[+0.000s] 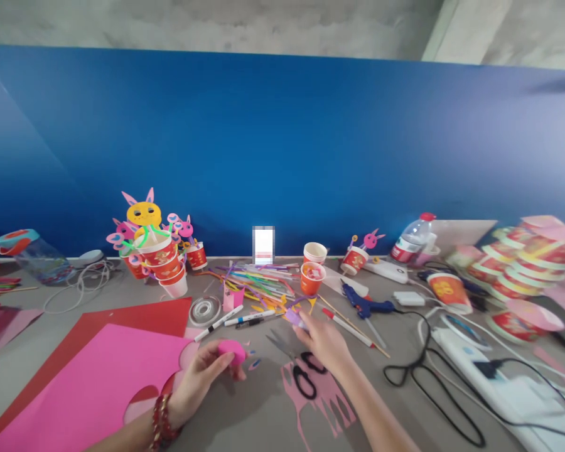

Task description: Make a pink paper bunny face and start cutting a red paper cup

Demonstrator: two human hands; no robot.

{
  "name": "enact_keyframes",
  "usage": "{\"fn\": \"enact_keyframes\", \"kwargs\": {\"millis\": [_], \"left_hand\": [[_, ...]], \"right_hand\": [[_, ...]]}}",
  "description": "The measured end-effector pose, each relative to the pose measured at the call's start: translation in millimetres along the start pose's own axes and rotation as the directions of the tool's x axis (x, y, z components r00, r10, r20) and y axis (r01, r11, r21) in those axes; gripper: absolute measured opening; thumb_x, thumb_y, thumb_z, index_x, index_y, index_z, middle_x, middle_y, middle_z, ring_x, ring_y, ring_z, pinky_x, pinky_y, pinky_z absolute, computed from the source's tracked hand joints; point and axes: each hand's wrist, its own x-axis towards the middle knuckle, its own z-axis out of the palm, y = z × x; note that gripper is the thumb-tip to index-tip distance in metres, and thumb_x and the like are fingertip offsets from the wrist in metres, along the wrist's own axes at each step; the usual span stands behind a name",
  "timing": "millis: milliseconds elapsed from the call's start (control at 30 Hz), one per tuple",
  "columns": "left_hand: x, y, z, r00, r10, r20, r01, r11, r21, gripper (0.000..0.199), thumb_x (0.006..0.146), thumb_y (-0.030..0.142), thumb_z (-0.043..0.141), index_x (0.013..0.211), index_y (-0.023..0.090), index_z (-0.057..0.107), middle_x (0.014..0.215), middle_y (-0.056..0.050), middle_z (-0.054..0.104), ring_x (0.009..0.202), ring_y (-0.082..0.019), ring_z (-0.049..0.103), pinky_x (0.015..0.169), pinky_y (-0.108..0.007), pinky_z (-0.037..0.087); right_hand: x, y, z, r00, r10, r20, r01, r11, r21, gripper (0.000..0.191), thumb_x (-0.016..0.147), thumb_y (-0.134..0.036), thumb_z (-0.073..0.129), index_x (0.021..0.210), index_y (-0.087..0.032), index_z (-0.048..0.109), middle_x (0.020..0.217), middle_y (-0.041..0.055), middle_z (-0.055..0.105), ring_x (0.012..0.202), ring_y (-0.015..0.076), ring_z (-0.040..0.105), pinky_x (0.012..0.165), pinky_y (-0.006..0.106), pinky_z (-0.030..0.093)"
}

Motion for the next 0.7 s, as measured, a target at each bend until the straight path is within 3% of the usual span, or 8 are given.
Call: {"fn": "enact_keyframes", "kwargs": {"millis": [267,467,600,700], "left_hand": [[-1,0,2.8,0.998,-0.062,0.023,0.064,0.996,-0.067,0.039,0.083,0.051,0.066,0.091,0.013,0.065,0.076,-0.009,0.074,0.067,-0.020,0.069,0.064,-0.028,0.052],[0,-3,2.6,0.996,-0.089,0.027,0.090,0.994,-0.058,0.038,0.084,0.050,0.065,0.091,0.013,0.063,0.081,-0.011,0.074,0.067,-0.019,0.070,0.061,-0.026,0.052],[2,-5,1.9,0.995,-0.101,0.001,0.101,0.995,-0.022,0.039,0.085,0.052,0.064,0.091,0.013,0.062,0.078,-0.010,0.075,0.065,-0.020,0.071,0.059,-0.027,0.053],[4,-8,1.7,0.995,-0.093,-0.027,0.092,0.996,-0.016,0.040,0.085,0.053,0.063,0.091,0.013,0.060,0.081,-0.011,0.075,0.062,-0.019,0.071,0.056,-0.026,0.053]], "right_hand": [[-10,-2,-4,0.997,0.036,0.062,-0.037,0.999,0.004,0.038,0.093,-0.048,0.047,0.116,-0.025,0.067,0.090,0.0090,0.078,0.080,0.0274,0.073,0.063,0.030,0.050],[-8,-12,-12,0.996,0.032,0.089,-0.008,0.965,-0.262,0.041,0.090,-0.050,0.050,0.121,-0.025,0.060,0.079,0.0086,0.076,0.071,0.0294,0.072,0.052,0.029,0.043],[-11,-11,-20,0.994,0.098,0.046,-0.074,0.924,-0.375,0.030,0.086,-0.032,0.050,0.112,-0.019,0.057,0.069,0.0080,0.074,0.060,0.0289,0.070,0.047,0.028,0.040],[-12,-11,-32,0.994,0.105,-0.039,-0.112,0.954,-0.278,0.026,0.084,-0.025,0.045,0.108,-0.021,0.055,0.078,0.0077,0.075,0.063,0.0282,0.071,0.050,0.030,0.045]]}}
